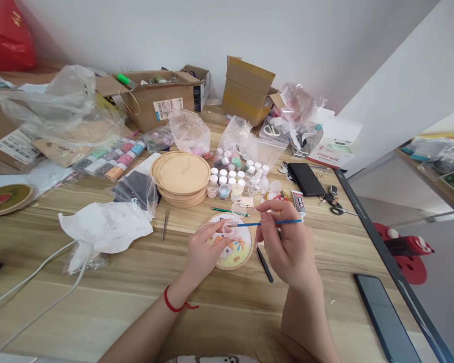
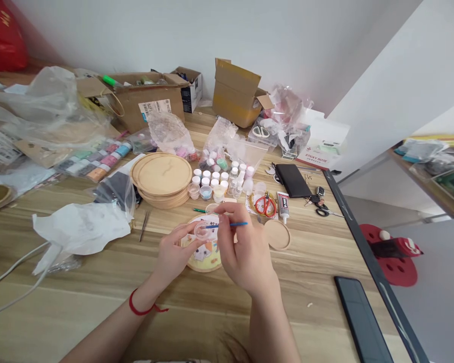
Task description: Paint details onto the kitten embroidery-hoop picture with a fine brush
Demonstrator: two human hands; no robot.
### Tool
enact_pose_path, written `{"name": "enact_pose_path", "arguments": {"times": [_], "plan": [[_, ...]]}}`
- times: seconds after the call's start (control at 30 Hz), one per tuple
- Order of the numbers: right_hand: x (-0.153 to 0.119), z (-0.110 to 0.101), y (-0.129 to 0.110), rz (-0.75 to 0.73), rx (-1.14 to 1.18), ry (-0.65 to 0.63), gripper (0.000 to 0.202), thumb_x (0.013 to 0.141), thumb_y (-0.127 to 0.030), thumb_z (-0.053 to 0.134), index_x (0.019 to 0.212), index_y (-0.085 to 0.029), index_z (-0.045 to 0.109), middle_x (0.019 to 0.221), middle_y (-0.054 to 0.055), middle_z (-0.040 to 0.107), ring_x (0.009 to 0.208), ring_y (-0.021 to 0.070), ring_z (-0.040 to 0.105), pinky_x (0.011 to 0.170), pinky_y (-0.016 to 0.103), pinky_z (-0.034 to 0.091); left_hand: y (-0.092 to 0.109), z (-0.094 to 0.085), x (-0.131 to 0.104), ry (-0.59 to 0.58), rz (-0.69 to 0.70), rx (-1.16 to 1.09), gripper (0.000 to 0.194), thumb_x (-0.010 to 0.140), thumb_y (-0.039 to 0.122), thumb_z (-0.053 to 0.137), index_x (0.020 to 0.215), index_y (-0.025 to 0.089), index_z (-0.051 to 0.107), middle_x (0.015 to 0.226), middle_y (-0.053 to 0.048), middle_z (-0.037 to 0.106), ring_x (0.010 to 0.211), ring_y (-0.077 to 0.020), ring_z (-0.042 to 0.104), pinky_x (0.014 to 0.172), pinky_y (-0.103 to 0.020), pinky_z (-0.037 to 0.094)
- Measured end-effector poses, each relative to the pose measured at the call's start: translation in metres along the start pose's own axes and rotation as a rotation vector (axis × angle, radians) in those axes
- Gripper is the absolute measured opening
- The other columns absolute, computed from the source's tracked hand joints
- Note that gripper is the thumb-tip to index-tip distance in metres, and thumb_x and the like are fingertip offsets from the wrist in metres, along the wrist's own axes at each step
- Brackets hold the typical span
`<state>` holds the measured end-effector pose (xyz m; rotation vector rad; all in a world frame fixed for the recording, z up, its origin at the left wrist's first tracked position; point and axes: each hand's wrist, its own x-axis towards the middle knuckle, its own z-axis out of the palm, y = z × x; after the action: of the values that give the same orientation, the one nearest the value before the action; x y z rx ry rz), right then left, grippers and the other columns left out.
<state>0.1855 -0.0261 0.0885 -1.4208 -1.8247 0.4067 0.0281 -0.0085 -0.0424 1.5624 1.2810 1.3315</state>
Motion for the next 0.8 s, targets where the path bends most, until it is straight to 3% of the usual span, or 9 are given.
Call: {"name": "enact_pose_path", "arguments": {"times": [0.17, 0.37, 0.53, 0.7, 0.8], "plan": [[0.0012, 0.0025, -0.0004, 0.013, -0.113, -0.104, 0.015, 0.097, -0.023, 0.041, 0.103, -0.021, 0.054, 0.054, -0.007, 0.061, 0.038, 0.0092, 0.051, 0.045, 0.022, 0.034, 0.0003, 0.0008, 0.0000, -0.010, 0.007, 0.007, 0.029, 0.072, 0.022, 0.078, 0.101, 0.022, 0.076, 0.092, -0.003, 0.074, 0.089, -0.0203, 0.068, 0.085, -0.033, 0.055], [-0.0004, -0.0025, -0.0011, 0.038, 0.006, 0.017, 0.013, 0.098, -0.023, 0.039, 0.103, -0.021, 0.051, 0.057, -0.006, 0.061, 0.043, 0.0100, 0.055, 0.047, 0.021, 0.038, 0.0016, -0.0006, -0.0005, -0.001, 0.010, -0.018, 0.032, 0.072, 0.024, 0.078, 0.104, 0.022, 0.075, 0.090, -0.003, 0.074, 0.086, -0.0199, 0.068, 0.085, -0.033, 0.055], [0.0024, -0.0023, 0.0005, 0.074, -0.119, -0.086, 0.014, 0.096, -0.024, 0.041, 0.102, -0.021, 0.054, 0.054, -0.006, 0.060, 0.043, 0.0116, 0.057, 0.049, 0.023, 0.037, -0.0003, 0.0010, -0.0010, -0.006, -0.010, -0.009, 0.031, 0.072, 0.027, 0.079, 0.102, 0.023, 0.076, 0.093, -0.004, 0.074, 0.088, -0.0211, 0.069, 0.087, -0.035, 0.056], [0.0035, -0.0043, 0.0003, 0.107, 0.029, -0.041, 0.014, 0.098, -0.026, 0.039, 0.103, -0.022, 0.052, 0.058, -0.005, 0.061, 0.044, 0.0111, 0.056, 0.047, 0.022, 0.040, -0.0002, 0.0012, -0.0010, -0.004, -0.004, -0.029, 0.031, 0.073, 0.026, 0.078, 0.103, 0.022, 0.075, 0.091, -0.003, 0.074, 0.088, -0.0205, 0.069, 0.087, -0.034, 0.056], [0.0038, -0.0038, 0.0011, 0.103, -0.056, -0.074, 0.014, 0.097, -0.025, 0.040, 0.102, -0.022, 0.053, 0.057, -0.005, 0.061, 0.046, 0.0118, 0.057, 0.049, 0.022, 0.039, 0.0008, 0.0009, -0.0013, -0.009, -0.010, -0.011, 0.031, 0.073, 0.026, 0.079, 0.103, 0.022, 0.075, 0.093, -0.004, 0.075, 0.089, -0.0206, 0.069, 0.087, -0.034, 0.056]]}}
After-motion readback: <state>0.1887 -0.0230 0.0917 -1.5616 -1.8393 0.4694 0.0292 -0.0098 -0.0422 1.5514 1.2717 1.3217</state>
